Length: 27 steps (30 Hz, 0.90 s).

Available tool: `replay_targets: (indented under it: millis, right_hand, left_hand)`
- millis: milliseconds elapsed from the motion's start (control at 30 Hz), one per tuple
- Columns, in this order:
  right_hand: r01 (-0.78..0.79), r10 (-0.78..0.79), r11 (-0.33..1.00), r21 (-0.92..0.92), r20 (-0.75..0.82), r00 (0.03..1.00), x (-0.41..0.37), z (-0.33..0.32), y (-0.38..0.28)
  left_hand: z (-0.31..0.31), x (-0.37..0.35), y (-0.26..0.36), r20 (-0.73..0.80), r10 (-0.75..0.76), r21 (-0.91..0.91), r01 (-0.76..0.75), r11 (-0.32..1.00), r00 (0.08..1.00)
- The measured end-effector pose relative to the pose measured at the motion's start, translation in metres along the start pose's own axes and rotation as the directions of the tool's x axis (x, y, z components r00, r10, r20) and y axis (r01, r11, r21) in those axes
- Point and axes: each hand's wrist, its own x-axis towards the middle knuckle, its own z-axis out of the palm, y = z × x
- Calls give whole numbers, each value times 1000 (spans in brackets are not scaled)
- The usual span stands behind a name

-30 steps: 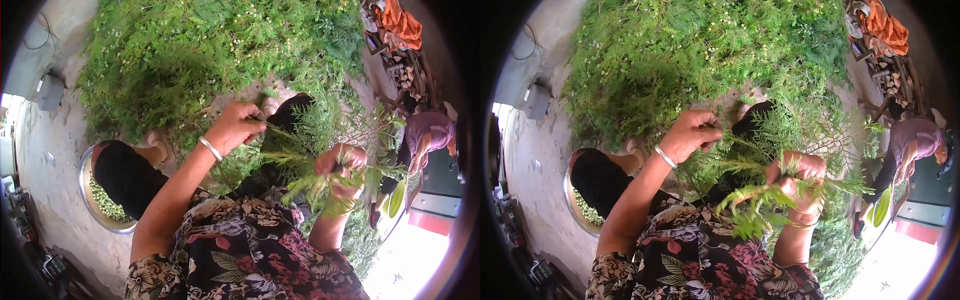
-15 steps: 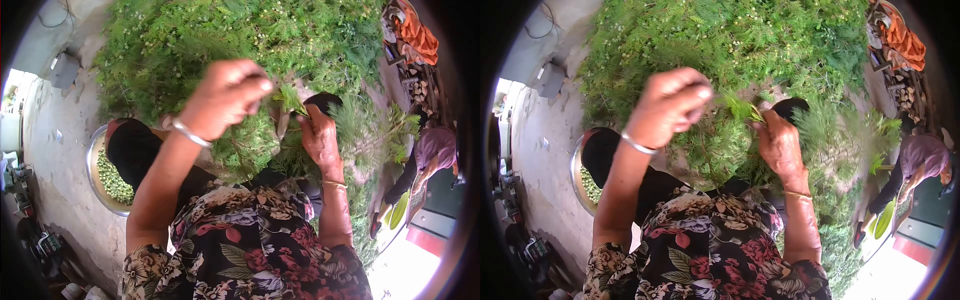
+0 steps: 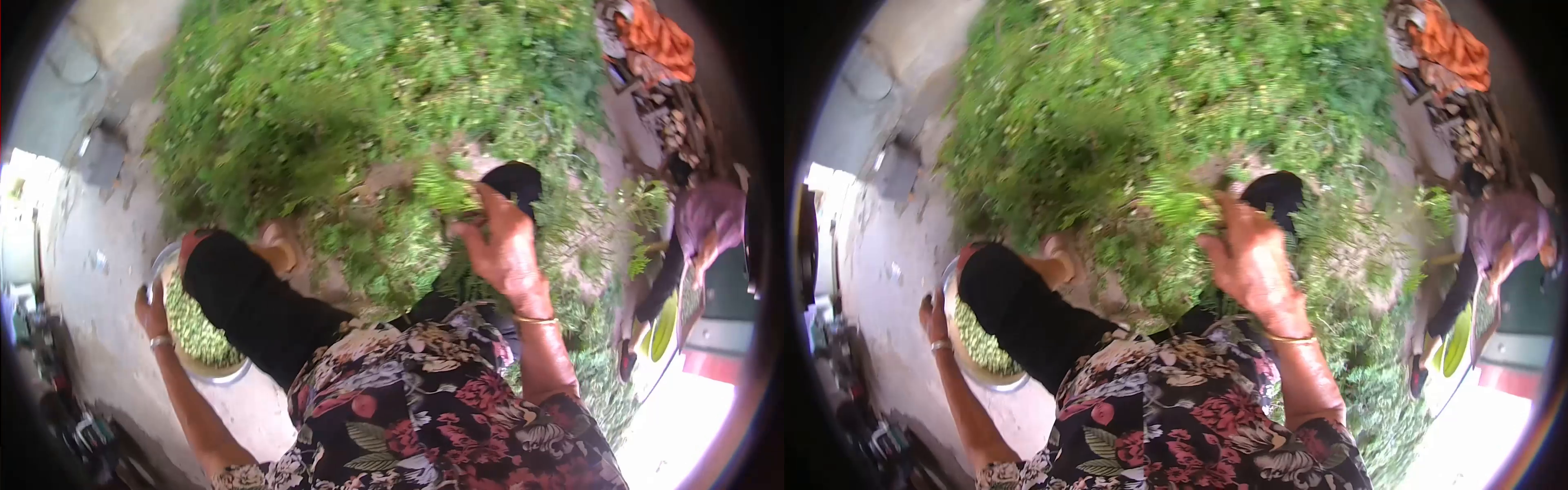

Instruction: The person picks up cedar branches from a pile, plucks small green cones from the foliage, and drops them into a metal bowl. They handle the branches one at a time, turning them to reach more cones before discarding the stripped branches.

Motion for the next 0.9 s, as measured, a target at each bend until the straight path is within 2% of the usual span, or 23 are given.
replay_targets:
  millis: [33,67,100,133,167,200,233,300,333,367,400,433,467,500,533,567,600,667,733,800,833,867,900]
  right_hand:
    - [21,-20,1000,-14,18,1000,0,-3,-2]
    - [44,-43,999,-22,41,998,1,-4,-5]
    - [92,-90,995,-45,40,995,2,-5,-7]
    - [141,-138,988,-63,45,989,2,-6,-8]
    - [149,-143,985,-83,80,986,0,-5,-10]
    - [140,-134,986,-92,73,988,-2,-5,-12]
    - [138,-122,983,-124,129,984,-3,-3,-15]
    - [153,-115,971,-181,207,972,-5,1,-17]
    - [144,-104,971,-191,203,974,-6,3,-17]
    - [162,-129,970,-180,182,975,-6,5,-17]
    - [182,-155,969,-170,157,975,-5,5,-17]
    - [157,-130,976,-152,175,976,-3,4,-19]
    - [151,-125,976,-159,162,979,-3,2,-20]
    - [176,-159,977,-120,142,977,-2,0,-22]
    - [202,-192,976,-83,119,974,0,-2,-23]
    - [166,-164,986,-3,135,977,2,-7,-27]
    - [160,-157,987,-14,122,980,1,-11,-24]
    - [218,-222,975,44,103,970,-1,-16,-18]
    - [185,-187,982,37,66,980,-11,-35,-20]
    - [107,-110,971,214,-2,994,-21,-61,-25]
    - [-33,67,965,259,-125,990,-33,-64,-19]
    - [-169,236,955,245,-273,933,-41,-65,-13]
    - [-277,312,950,142,-437,843,-48,-68,-3]
  left_hand:
    - [-6,-4,-4,111,21,-63,-15,998,994]
    - [26,5,-57,-99,196,-5,-197,980,976]
    - [3,2,-14,140,-75,-9,77,997,987]
    - [7,6,-12,147,-154,-187,180,966,977]
    - [14,11,-9,118,-49,76,40,996,992]
    - [11,10,13,113,61,335,-96,937,992]
    - [4,8,39,117,73,328,-108,938,990]
    - [-18,2,109,-113,117,-75,-126,989,987]
    - [-38,-8,149,-47,133,-313,-141,939,990]
    - [-63,-33,209,-30,173,-586,-157,795,985]
    - [-84,-63,262,-41,321,-650,-269,711,946]
    - [-96,-88,304,-66,462,-706,-369,604,884]
    - [-92,-102,330,-141,686,-725,-546,420,714]
    - [-89,-113,356,-171,837,-655,-694,298,520]
    - [-80,-126,378,-186,890,-669,-717,196,417]
    - [-67,-137,396,-132,928,-718,-679,154,350]
    - [-56,-147,410,-44,951,-792,-590,154,307]
    - [-33,-161,422,-127,940,-771,-627,106,315]
    - [-15,-169,417,50,923,-843,-480,244,381]
    - [-10,-173,412,-4,924,-831,-515,210,383]
    - [-9,-176,408,-51,918,-817,-545,188,393]
    - [-10,-178,405,-51,918,-819,-543,187,393]
    - [-14,-179,402,0,921,-828,-516,218,390]
